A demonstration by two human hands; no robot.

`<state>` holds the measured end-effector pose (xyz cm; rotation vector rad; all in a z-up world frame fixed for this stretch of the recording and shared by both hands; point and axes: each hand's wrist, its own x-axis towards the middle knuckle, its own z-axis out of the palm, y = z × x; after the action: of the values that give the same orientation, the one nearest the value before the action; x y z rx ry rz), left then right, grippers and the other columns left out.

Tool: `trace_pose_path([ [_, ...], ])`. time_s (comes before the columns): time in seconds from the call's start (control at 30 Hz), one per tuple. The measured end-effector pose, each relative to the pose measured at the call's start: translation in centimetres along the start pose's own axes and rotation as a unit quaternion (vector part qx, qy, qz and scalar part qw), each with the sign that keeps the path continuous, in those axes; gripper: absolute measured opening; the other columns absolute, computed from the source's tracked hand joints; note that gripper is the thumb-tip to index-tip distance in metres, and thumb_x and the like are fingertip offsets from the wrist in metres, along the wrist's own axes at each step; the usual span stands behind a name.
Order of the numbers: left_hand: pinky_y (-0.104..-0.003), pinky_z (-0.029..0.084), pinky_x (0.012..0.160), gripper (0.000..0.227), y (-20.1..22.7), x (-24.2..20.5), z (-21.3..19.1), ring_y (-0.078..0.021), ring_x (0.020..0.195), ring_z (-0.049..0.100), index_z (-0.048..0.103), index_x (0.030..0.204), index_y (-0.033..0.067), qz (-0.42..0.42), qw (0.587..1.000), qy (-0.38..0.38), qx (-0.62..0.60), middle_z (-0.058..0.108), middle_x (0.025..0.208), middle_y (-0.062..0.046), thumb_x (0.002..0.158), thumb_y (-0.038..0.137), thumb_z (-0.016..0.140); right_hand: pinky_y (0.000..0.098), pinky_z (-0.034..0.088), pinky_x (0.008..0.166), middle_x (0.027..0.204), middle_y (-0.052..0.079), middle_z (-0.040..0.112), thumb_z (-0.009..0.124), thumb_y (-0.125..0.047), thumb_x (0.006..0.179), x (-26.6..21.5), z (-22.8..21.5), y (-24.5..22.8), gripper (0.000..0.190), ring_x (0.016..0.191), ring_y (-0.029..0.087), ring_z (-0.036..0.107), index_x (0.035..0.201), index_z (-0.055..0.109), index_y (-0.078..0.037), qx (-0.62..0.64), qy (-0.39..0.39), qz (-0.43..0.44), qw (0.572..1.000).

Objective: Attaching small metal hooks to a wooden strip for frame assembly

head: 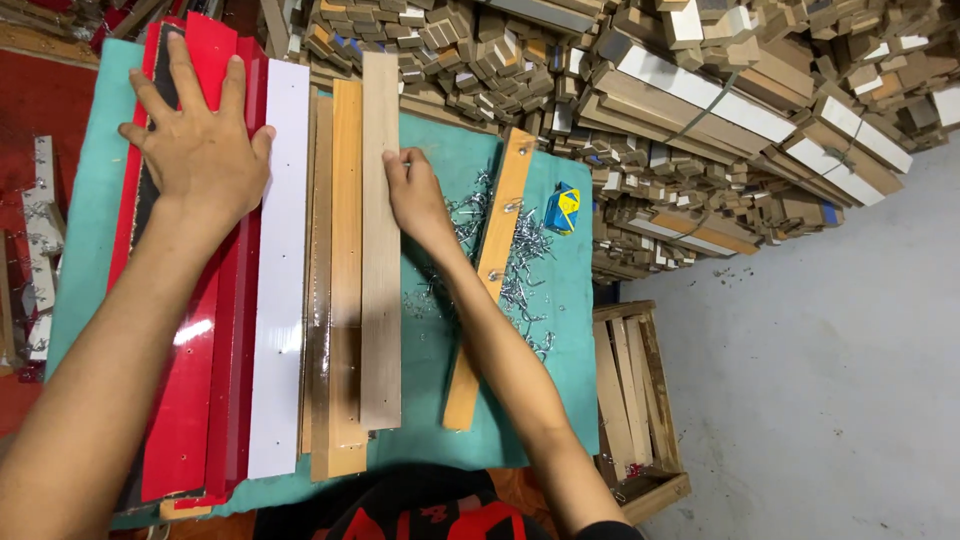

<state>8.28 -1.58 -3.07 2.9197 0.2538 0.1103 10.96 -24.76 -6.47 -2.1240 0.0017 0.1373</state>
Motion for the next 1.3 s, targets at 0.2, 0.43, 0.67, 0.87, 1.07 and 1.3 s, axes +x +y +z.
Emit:
trace_pose_path([
  [0.2,-0.086,0.024,0.105,0.076,0.1,-0.2,1.1,-0.0542,0.143,-0.004,0.037,0.174,0.0182,0.017,0.998,0.054,-0.023,-0.006,0.167,-0.020,0.105,0.038,0.063,0.0373,0.043,0.068,0.070,0.001,0.053,0.041,-0.042,0.104,-0.8,2.0,-1.0,0.039,0.067,0.018,0.051,0.104,0.058,-0.007,0.026,-0.001,0.013,1.000],
  [0.43,-0.081,-0.013,0.110,0.071,1.4,-1.2,2.0,-0.0491,0.154,-0.007,0.038,0.167,-0.0041,0.108,0.973,0.126,-0.163,0.013,0.173,-0.033,0.104,0.022,0.056,0.0498,0.043,0.064,0.080,0.017,0.067,0.033,-0.037,0.105,-5.2,2.3,-5.8,0.028,0.068,0.039,0.064,0.103,0.039,-0.010,-0.091,-0.006,0.023,0.996],
  [0.67,-0.079,-0.013,0.112,0.072,3.1,-0.4,4.8,-0.0414,0.159,-0.008,0.027,0.168,0.0032,0.112,0.985,0.099,-0.084,0.015,0.174,-0.023,0.109,0.044,0.036,0.0493,0.043,0.077,0.088,0.020,0.067,0.033,-0.042,0.099,-4.9,2.4,-5.2,0.038,0.085,0.047,0.065,0.123,0.034,-0.013,-0.055,-0.001,0.049,0.997],
  [0.87,-0.082,-0.014,0.112,0.076,2.4,-0.1,6.0,-0.0361,0.165,-0.007,0.031,0.167,-0.0004,0.146,0.980,0.112,-0.076,0.023,0.175,-0.024,0.111,0.051,0.033,0.0454,0.044,0.067,0.085,0.009,0.060,0.034,-0.046,0.099,-5.4,1.3,-5.2,0.044,0.076,0.033,0.063,0.128,0.034,-0.013,-0.038,-0.025,0.027,0.999],
  [1.07,-0.083,-0.013,0.112,0.079,2.0,0.2,7.1,-0.0368,0.165,-0.007,0.030,0.168,0.0024,0.151,0.978,0.119,-0.076,0.022,0.176,-0.023,0.111,0.057,0.030,0.0442,0.040,0.094,0.114,0.015,0.049,0.041,-0.040,0.100,-6.0,2.3,-3.2,0.051,0.110,0.032,0.051,0.137,0.036,-0.007,-0.050,0.004,-0.062,0.997],
  [1.3,-0.071,0.005,0.114,0.063,1.1,-0.2,-1.4,-0.0477,0.151,0.011,0.045,0.158,-0.0128,0.173,0.963,0.095,-0.181,0.023,0.165,-0.037,0.109,0.024,0.056,0.0575,0.028,0.124,0.167,0.018,0.024,0.047,-0.040,0.104,-6.3,3.8,-3.9,0.064,0.154,0.039,0.027,0.159,0.025,-0.018,-0.153,0.037,-0.233,0.960],
])
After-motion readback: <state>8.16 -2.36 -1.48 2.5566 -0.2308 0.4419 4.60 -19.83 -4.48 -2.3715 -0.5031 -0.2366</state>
